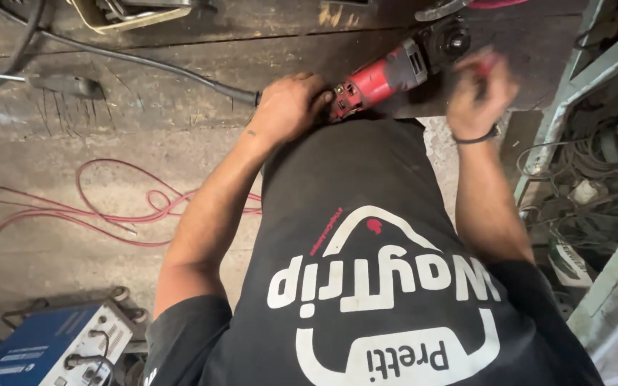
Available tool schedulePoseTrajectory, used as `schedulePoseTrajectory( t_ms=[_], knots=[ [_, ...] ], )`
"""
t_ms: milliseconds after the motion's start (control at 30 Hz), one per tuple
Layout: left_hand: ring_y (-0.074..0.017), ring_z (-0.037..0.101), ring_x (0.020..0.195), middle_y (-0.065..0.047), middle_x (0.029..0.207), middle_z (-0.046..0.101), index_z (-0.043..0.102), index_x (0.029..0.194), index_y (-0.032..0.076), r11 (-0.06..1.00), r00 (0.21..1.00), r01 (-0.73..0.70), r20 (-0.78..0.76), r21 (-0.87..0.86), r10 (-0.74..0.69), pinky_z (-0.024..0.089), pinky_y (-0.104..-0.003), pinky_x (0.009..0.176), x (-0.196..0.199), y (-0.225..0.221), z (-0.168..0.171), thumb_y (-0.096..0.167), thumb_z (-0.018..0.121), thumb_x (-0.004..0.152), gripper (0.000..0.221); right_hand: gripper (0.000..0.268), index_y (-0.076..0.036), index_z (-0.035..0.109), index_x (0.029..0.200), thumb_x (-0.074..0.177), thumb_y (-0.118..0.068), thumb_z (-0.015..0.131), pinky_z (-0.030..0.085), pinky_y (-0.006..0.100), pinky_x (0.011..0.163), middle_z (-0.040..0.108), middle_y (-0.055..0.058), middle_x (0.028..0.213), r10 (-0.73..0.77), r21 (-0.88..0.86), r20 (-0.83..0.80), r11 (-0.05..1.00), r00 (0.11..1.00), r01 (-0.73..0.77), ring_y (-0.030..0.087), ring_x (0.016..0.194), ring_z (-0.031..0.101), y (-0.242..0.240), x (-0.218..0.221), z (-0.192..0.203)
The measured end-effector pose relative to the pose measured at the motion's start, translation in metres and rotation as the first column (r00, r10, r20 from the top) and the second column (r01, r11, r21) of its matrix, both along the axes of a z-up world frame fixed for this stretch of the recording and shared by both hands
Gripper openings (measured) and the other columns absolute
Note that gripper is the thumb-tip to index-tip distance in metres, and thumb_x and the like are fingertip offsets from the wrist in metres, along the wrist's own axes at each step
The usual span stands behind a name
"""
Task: Repairing an electric angle grinder by disassembling the casing and inspecting internal components
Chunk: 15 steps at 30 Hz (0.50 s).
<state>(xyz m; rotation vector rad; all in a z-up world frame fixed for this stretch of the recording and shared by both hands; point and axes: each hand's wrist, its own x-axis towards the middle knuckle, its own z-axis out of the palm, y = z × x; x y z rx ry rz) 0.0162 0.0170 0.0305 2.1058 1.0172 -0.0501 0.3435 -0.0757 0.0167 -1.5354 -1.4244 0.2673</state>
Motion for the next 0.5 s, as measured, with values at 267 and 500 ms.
schedulePoseTrajectory(
  t_ms=[267, 500],
  knots=[
    [-0.0373, 0.061, 0.079, -0.01, 0.087, 0.059, 0.05, 0.089, 0.009, 0.992, 0.984, 0.023, 0.172, 0.127, -0.045, 0.046, -0.051, 0.059, -0.002, -0.004, 0.015, 0.027, 0.053, 0.108, 0.026, 0.014, 0.002, 0.057, 0.094, 0.105, -0.003, 0.064, 0.043, 0.048, 0.063, 0.057, 0.019, 0.079, 0.365, -0.233, 0.169, 0.917, 0.916, -0.323, 0.04, 0.069, 0.056, 0.042, -0.092, 0.027],
    [-0.0476, 0.063, 0.069, -0.017, 0.088, 0.061, 0.051, 0.095, 0.007, 0.998, 0.997, 0.034, 0.062, 0.059, -0.038, 0.046, -0.058, 0.056, 0.003, -0.015, 0.017, 0.021, 0.051, 0.098, 0.014, 0.01, -0.006, 0.064, 0.093, 0.095, -0.004, 0.054, 0.05, 0.044, 0.063, 0.075, 0.006, 0.088, 0.289, -0.164, 0.199, 0.952, 0.936, -0.259, 0.034, 0.071, 0.07, 0.057, -0.105, 0.03]
  ],
)
